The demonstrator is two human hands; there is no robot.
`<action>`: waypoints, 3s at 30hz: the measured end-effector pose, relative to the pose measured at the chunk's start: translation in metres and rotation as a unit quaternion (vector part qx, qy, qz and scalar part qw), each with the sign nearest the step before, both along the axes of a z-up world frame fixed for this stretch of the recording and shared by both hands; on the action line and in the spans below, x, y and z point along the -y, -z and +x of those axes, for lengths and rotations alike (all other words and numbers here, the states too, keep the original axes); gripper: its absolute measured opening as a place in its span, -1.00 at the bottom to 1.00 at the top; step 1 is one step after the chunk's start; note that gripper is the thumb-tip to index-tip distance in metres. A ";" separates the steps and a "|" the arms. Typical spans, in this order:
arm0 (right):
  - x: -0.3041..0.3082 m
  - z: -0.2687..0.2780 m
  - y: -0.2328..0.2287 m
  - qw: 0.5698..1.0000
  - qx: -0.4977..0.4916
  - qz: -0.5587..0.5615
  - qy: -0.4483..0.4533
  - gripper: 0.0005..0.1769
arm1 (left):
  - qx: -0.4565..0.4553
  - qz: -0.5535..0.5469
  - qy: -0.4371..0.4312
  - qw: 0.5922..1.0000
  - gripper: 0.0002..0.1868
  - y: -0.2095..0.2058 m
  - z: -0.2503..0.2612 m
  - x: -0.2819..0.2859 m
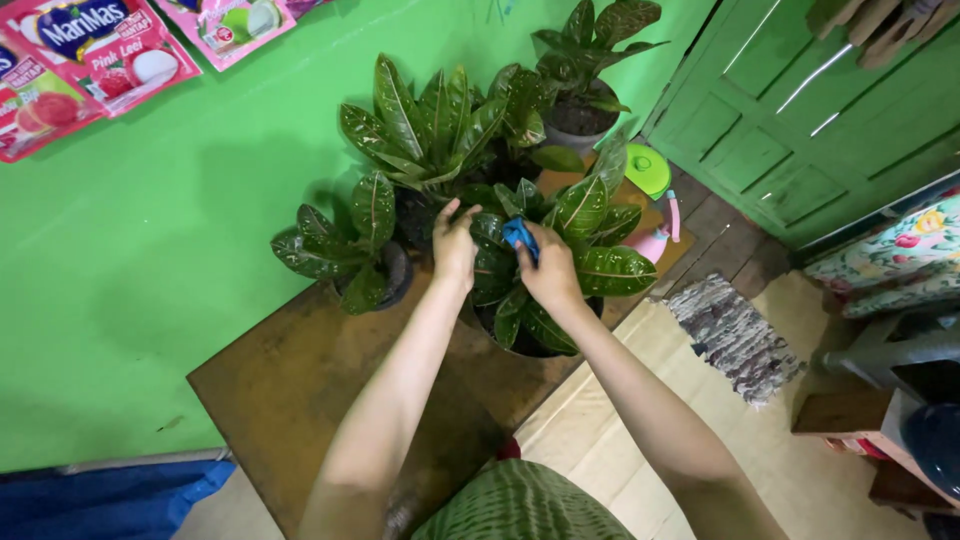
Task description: The person repeatedly sprays the leaves of potted plants with a pink spray bottle and wipes them with a blue cloth. The person handles several potted plants on a wooden table, alternating between spraying and wiping the leaves.
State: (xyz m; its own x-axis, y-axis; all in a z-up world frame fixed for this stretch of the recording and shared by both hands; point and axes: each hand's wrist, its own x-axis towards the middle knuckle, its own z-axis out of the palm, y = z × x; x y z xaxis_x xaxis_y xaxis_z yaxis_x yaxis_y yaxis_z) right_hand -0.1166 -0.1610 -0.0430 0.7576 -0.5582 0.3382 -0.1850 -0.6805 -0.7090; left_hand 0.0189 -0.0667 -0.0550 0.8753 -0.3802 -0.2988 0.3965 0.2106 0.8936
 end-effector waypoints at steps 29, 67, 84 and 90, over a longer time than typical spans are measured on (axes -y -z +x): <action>-0.010 0.040 -0.002 0.994 0.092 -0.040 -0.044 -0.55 | -0.142 -0.131 0.141 0.971 0.17 -0.050 -0.004 -0.015; -0.005 0.006 0.003 0.986 0.078 -0.076 -0.128 -0.54 | -0.133 -0.162 0.168 0.963 0.01 -0.008 0.015 -0.017; 0.015 -0.004 0.011 0.995 0.090 -0.029 -0.003 -0.63 | -0.054 -0.009 0.057 0.997 -0.36 -0.025 -0.029 0.015; 0.011 0.000 0.018 0.992 0.107 -0.003 -0.060 -0.61 | -0.095 -0.035 0.078 0.992 -0.42 -0.013 -0.032 0.029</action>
